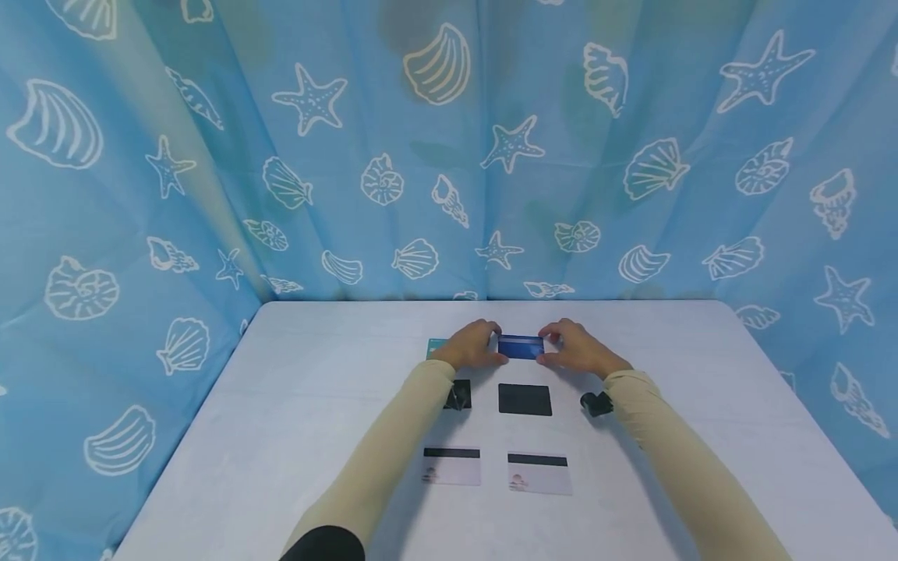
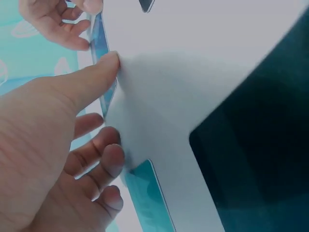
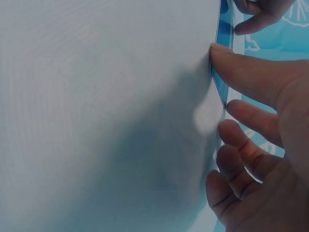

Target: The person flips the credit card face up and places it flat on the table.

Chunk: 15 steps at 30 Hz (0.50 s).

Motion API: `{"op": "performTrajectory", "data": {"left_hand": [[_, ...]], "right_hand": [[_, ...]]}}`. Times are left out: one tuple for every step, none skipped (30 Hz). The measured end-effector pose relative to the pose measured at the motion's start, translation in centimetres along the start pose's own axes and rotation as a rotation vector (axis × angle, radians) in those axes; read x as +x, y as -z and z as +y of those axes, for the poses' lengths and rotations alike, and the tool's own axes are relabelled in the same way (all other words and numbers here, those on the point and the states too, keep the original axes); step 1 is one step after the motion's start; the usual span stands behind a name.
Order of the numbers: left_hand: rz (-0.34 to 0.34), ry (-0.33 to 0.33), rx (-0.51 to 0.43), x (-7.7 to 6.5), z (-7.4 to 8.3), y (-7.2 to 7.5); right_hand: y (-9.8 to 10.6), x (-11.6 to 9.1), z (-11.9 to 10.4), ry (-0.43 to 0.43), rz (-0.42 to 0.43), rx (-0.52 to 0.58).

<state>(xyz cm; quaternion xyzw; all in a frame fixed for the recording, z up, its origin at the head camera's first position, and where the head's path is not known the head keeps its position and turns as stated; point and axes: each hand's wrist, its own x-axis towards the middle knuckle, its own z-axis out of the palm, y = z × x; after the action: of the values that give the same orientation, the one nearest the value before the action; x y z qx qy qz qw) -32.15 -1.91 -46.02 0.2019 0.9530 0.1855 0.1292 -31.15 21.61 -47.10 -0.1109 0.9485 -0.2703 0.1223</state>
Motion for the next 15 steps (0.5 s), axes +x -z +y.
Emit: {"op": "performTrajectory", "data": {"left_hand": [[-0.006, 0.002, -0.003, 0.06, 0.00, 0.00], [-0.012, 0.003, -0.008, 0.11, 0.02, -0.01], [-0.019, 0.007, -0.018, 0.12, 0.06, -0.01], [-0.025, 0.007, -0.028, 0.13, 0.09, -0.03], [-0.028, 0.007, -0.036, 0.11, 0.14, -0.03], [-0.032, 0.006, -0.042, 0.11, 0.19, -0.03], [-0.036, 0.005, -0.049, 0.09, 0.25, -0.03], [-0.039, 0.005, -0.054, 0.06, 0.29, -0.02], [-0.041, 0.008, -0.056, 0.05, 0.31, -0.03], [-0.041, 0.009, -0.053, 0.05, 0.31, -0.06], [-0.043, 0.012, -0.051, 0.05, 0.32, -0.06], [-0.044, 0.014, -0.050, 0.06, 0.33, -0.05], [-0.046, 0.018, -0.051, 0.05, 0.36, -0.04], [-0.046, 0.020, -0.050, 0.06, 0.37, -0.03], [-0.047, 0.021, -0.045, 0.06, 0.39, -0.01]], "right_hand": [[-0.02, 0.04, 0.02, 0.000, -0.001, 0.001], [-0.05, 0.08, 0.05, 0.001, -0.002, 0.004], [-0.07, 0.08, 0.04, 0.002, -0.003, 0.006], [-0.10, 0.08, 0.04, -0.001, -0.004, 0.011], [-0.11, 0.07, 0.03, -0.005, -0.004, 0.014], [-0.12, 0.07, 0.03, -0.008, -0.004, 0.016], [-0.12, 0.06, 0.01, -0.010, -0.005, 0.017], [-0.11, 0.06, -0.04, -0.012, -0.007, 0.019], [-0.09, 0.07, -0.06, -0.012, -0.009, 0.021], [-0.07, 0.09, -0.09, -0.012, -0.012, 0.021], [-0.04, 0.11, -0.12, -0.009, -0.015, 0.020], [-0.03, 0.15, -0.12, -0.009, -0.016, 0.020], [-0.01, 0.17, -0.13, -0.010, -0.018, 0.020], [0.02, 0.18, -0.14, -0.010, -0.020, 0.021], [0.05, 0.17, -0.15, -0.011, -0.021, 0.020]]}}
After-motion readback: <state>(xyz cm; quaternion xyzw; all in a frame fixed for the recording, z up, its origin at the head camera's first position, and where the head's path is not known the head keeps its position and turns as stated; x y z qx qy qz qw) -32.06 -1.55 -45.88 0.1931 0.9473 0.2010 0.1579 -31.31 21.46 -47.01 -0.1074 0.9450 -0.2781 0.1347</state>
